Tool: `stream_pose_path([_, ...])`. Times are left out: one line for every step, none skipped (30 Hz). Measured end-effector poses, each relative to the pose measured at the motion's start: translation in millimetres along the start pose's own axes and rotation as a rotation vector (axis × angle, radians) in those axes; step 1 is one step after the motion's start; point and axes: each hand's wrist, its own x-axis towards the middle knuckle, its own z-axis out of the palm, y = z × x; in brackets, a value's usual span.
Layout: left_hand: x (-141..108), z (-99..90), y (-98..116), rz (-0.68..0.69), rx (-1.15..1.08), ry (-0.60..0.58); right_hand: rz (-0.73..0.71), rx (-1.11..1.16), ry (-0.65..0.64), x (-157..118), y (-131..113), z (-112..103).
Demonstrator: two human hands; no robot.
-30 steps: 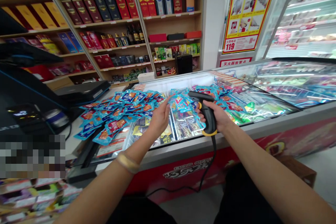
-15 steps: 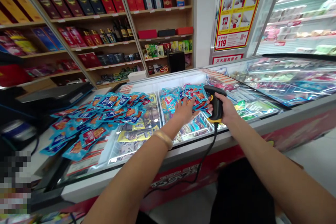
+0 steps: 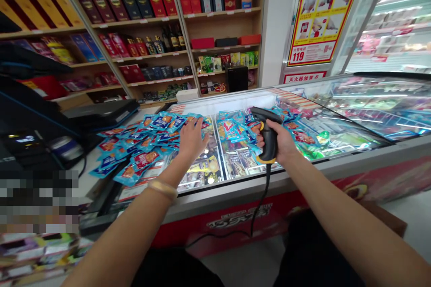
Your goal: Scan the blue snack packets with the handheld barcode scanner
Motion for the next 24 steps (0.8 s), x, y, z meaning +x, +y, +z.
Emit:
stream_pose_path([-3.6,-3.6,-10.3,-0.047,0.035,-0.012,0.031,-0.003,-0.01,0.6,9.6,9.4])
stream_pose_path([-7.6,-6.0,-18.2,-0.087,0.066,-0.036,0.072,-0.005,-0.014,1.0,19.3,17.9])
stream_pose_path([-11.8,-7.3,-23.9,-0.113,0.091,-0.063,0.108,-0.006,-0.014,1.1,28.5,25.1])
stream_pose_path([-16.1,-7.6,-27.5,-0.125,0.109,-0.088,0.138,-0.014,-0.013,0.9,36.8,30.7])
stream_pose_path([-20.2,-7.2,-29.5,-0.124,0.119,-0.105,0.16,-0.03,-0.013,0.5,43.9,34.6])
stream_pose_path([-23.9,-6.4,-30.3,-0.111,0.123,-0.112,0.172,-0.051,-0.016,0.0,49.5,36.8])
stream_pose_path([-27.0,-5.7,-30.3,-0.09,0.123,-0.112,0.178,-0.077,-0.024,-0.6,53.6,37.5])
stream_pose_path([-29.5,-5.4,-29.7,-0.069,0.119,-0.104,0.179,-0.1,-0.033,-1.2,56.3,37.0])
stream_pose_path([-31.4,-5.6,-28.6,-0.05,0.109,-0.093,0.178,-0.115,-0.04,-1.8,57.6,35.9])
stream_pose_path([-32.6,-6.6,-27.3,-0.033,0.088,-0.074,0.177,-0.123,-0.043,-2.2,58.0,34.3])
stream_pose_path([-33.3,-8.3,-25.7,-0.019,0.054,-0.044,0.178,-0.125,-0.041,-2.6,57.8,32.7])
stream_pose_path([-33.5,-10.6,-24.0,-0.008,0.0,-0.002,0.177,-0.125,-0.035,-2.9,57.2,31.4])
stream_pose_path([-33.3,-13.1,-22.1,-0.003,-0.075,0.05,0.174,-0.125,-0.027,-3.1,56.6,30.3])
stream_pose_path([-32.8,-15.7,-20.0,-0.005,-0.171,0.111,0.17,-0.124,-0.021,-3.3,56.1,29.6])
stream_pose_path([-32.1,-17.8,-18.1,-0.022,-0.287,0.177,0.165,-0.124,-0.017,-3.4,55.7,29.3])
stream_pose_path([-31.2,-19.1,-16.2,-0.06,-0.417,0.244,0.161,-0.121,-0.012,-3.5,55.5,29.3])
stream_pose_path([-30.1,-19.6,-14.6,-0.124,-0.558,0.303,0.157,-0.117,-0.005,-3.7,55.5,29.6])
stream_pose_path([-28.9,-19.3,-13.3,-0.218,-0.708,0.345,0.157,-0.112,0.002,-4.0,55.5,30.0])
stream_pose_path([-27.7,-18.3,-12.4,-0.334,-0.867,0.361,0.159,-0.109,0.01,-4.2,55.5,30.6])
stream_pose_path([-26.3,-16.8,-11.9,-0.457,-1.029,0.347,0.161,-0.107,0.018,-4.5,55.5,31.2])
stream_pose_path([-25.1,-15.4,-11.7,-0.57,-1.186,0.303,0.165,-0.106,0.025,-4.9,55.4,31.9])
stream_pose_path([-24.0,-14.2,-11.9,-0.661,-1.329,0.239,0.169,-0.106,0.029,-5.2,55.3,32.5])
stream_pose_path([-23.2,-13.4,-12.2,-0.726,-1.448,0.165,0.172,-0.107,0.032,-5.4,55.2,33.1])
stream_pose_path([-22.8,-13.0,-12.5,-0.762,-1.532,0.097,0.173,-0.109,0.034,-5.6,55.2,33.4])
